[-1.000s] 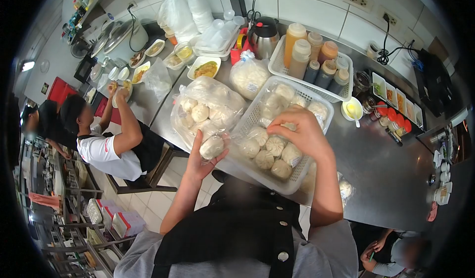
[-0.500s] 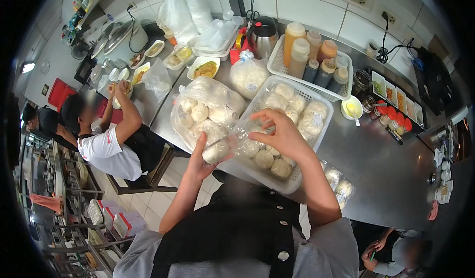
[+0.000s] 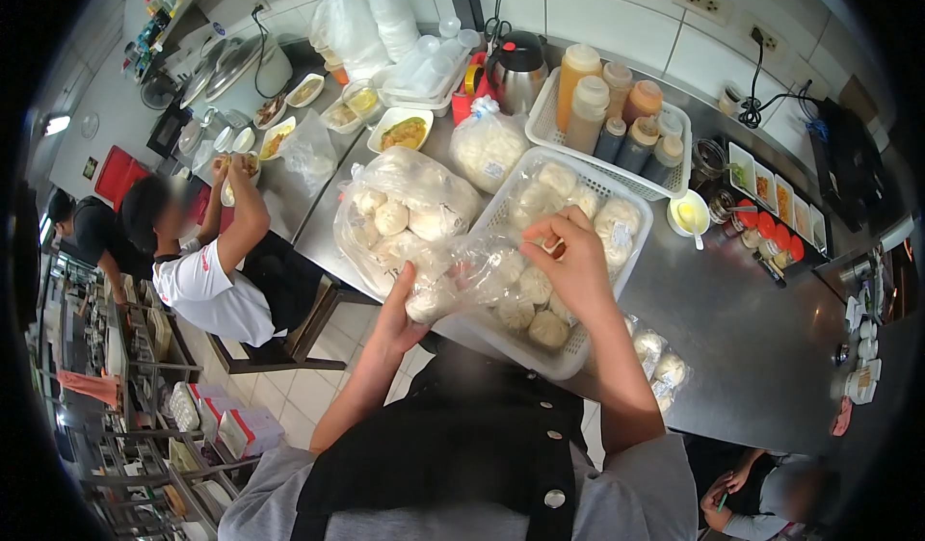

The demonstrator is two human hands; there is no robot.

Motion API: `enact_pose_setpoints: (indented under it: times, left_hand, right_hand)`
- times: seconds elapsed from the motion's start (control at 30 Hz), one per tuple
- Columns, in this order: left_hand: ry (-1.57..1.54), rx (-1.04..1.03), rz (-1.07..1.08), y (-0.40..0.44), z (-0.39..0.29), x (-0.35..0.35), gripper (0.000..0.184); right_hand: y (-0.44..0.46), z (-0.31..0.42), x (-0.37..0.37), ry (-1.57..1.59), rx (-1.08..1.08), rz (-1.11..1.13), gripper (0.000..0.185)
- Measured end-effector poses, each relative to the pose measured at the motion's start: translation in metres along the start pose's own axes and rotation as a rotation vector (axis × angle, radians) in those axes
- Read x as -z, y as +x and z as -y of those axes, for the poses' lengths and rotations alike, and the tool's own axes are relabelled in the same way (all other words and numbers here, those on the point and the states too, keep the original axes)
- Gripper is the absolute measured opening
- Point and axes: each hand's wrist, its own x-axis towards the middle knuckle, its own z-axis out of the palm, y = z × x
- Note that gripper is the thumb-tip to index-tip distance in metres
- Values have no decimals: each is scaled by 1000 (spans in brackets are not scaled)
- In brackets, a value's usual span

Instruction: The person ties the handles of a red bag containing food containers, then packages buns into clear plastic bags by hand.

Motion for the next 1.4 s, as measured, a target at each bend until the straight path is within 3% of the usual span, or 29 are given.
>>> enact_pose_setpoints:
  times: [0.07, 0.13, 0.27, 0.37, 0.47, 0.53, 0.63, 0.77, 0.83, 0.97, 1.17, 1.27, 1.33, 1.4]
  left_hand:
    - [-2, 22, 34, -2, -5, -3, 66]
    - [-2, 46, 76, -1, -6, -6, 64]
    - [17, 122, 81, 0, -3, -14, 68]
    - [-5, 152, 65, -1, -3, -19, 70]
    - [-81, 178, 114, 2, 0, -12, 71]
    - [-137, 193, 159, 3, 3, -6, 71]
    - [-100, 126, 140, 4, 9, 2, 68]
    - [-37, 100, 126, 6, 9, 9, 78]
    - [-34, 86, 132, 4, 8, 8, 79]
    - [-45, 117, 136, -2, 3, -7, 73]
    - [21, 133, 196, -4, 3, -14, 66]
    - [-19, 133, 153, -3, 4, -6, 65]
    - [-58, 138, 113, -2, 5, -5, 66]
    - [-1, 133, 203, -2, 3, -8, 67]
  right_hand:
    - [-4, 8, 13, -22, -15, 38, 4]
    - [-6, 9, 22, 283, -235, 406, 7]
    - [-3, 11, 23, 300, -153, 468, 10]
    - [1, 20, 26, 399, -62, 319, 11]
    - [2, 18, 35, 178, -1, 355, 11]
    - [1, 14, 40, -3, 91, 509, 15]
    - [-5, 8, 37, -49, -35, 600, 21]
    - [1, 8, 34, -7, -200, 529, 24]
    - [2, -2, 22, 145, -144, 189, 22]
    - [5, -6, 15, 108, -139, 284, 19]
    - [11, -18, 14, 102, -131, -21, 17]
    - [8, 0, 32, 313, -327, 110, 14]
    - [8, 2, 46, 430, -408, 549, 17]
    - [6, -2, 43, 414, -301, 609, 19]
